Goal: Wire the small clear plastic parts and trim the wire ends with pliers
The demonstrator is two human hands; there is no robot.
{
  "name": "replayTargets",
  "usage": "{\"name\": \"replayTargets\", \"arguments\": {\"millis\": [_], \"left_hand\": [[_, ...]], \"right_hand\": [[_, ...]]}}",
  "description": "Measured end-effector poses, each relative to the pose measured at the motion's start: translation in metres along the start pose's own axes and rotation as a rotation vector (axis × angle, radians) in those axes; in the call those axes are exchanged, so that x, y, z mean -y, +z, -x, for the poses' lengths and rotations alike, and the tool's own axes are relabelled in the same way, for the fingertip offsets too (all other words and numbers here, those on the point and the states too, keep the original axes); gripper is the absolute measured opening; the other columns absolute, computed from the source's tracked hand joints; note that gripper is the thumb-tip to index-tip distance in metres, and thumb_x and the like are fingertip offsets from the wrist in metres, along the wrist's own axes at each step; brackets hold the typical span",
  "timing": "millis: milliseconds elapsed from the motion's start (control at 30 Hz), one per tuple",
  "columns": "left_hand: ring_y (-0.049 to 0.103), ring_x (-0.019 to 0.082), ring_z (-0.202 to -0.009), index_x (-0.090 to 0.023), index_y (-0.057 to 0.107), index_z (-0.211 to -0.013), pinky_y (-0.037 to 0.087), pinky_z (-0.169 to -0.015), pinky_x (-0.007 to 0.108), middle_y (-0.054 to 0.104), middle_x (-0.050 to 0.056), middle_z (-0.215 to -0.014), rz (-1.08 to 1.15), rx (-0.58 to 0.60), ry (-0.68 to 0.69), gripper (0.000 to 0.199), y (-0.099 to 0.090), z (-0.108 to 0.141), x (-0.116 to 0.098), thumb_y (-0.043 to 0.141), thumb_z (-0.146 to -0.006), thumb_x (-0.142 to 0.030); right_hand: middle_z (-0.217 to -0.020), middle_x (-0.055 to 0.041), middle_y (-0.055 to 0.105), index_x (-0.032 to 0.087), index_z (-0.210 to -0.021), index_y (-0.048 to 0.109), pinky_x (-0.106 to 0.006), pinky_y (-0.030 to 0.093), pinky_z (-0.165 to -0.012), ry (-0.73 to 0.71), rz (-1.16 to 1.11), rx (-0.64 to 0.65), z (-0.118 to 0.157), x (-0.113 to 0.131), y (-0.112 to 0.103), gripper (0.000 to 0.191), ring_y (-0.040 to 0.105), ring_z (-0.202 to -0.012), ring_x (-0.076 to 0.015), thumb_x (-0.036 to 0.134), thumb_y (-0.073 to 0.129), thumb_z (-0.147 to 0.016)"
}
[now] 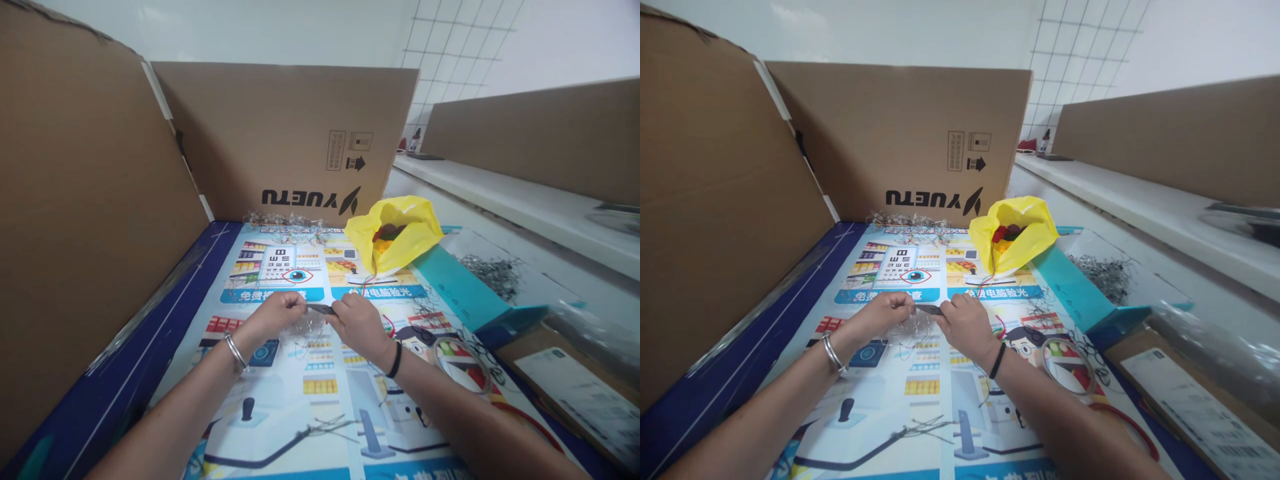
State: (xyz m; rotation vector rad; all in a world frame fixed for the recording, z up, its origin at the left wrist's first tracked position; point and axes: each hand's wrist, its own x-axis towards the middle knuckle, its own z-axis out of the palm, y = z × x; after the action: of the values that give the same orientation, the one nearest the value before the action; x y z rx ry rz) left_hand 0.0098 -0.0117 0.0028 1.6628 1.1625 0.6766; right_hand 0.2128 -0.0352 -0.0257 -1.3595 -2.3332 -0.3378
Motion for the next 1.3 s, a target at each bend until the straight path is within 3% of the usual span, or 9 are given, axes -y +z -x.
{"name": "replayTargets", "arguments": {"millis": [400,800,1300], "left_hand": [[0.032,0.007,-0.052,-0.014,0.052,-0.061,0.025,-0.048,0.019,0.038,-0.005,-0.056,-0.092,0.077,0.062,0.011,-0.003,0.004,-0.005,0.046,-0.065,-0.023],[0.029,0.006,-0.051,-0.014,0.052,-0.061,0.023,-0.045,0.017,0.036,-0.005,-0.055,-0.091,0.177,0.076,0.011,-0.006,0.009,-0.010,0.046,-0.066,-0.022],[0.030,0.007,-0.051,-0.014,0.052,-0.061,0.024,-0.046,0.017,0.038,-0.005,-0.056,-0.136,0.134,0.073,0.011,-0.003,0.007,-0.005,0.047,-0.067,-0.023]], "right_hand": [[-0.078,-0.0051,0.052,0.016,-0.080,0.054,-0.028,0.032,-0.069,-0.143,-0.212,0.093,-0.005,-0.018,0.005,0.036,0.044,-0.077,-0.0169,0.046,0.035,-0.089],[-0.079,-0.0059,0.050,0.017,-0.079,0.056,-0.029,0.029,-0.071,-0.193,-0.017,0.148,-0.008,-0.015,-0.014,0.033,0.042,-0.081,-0.0186,0.044,0.039,-0.088],[-0.082,-0.0063,0.053,0.018,-0.084,0.056,-0.029,0.029,-0.067,-0.167,0.031,0.261,-0.010,-0.011,-0.019,0.034,0.045,-0.079,-0.0182,0.045,0.035,-0.089]]}}
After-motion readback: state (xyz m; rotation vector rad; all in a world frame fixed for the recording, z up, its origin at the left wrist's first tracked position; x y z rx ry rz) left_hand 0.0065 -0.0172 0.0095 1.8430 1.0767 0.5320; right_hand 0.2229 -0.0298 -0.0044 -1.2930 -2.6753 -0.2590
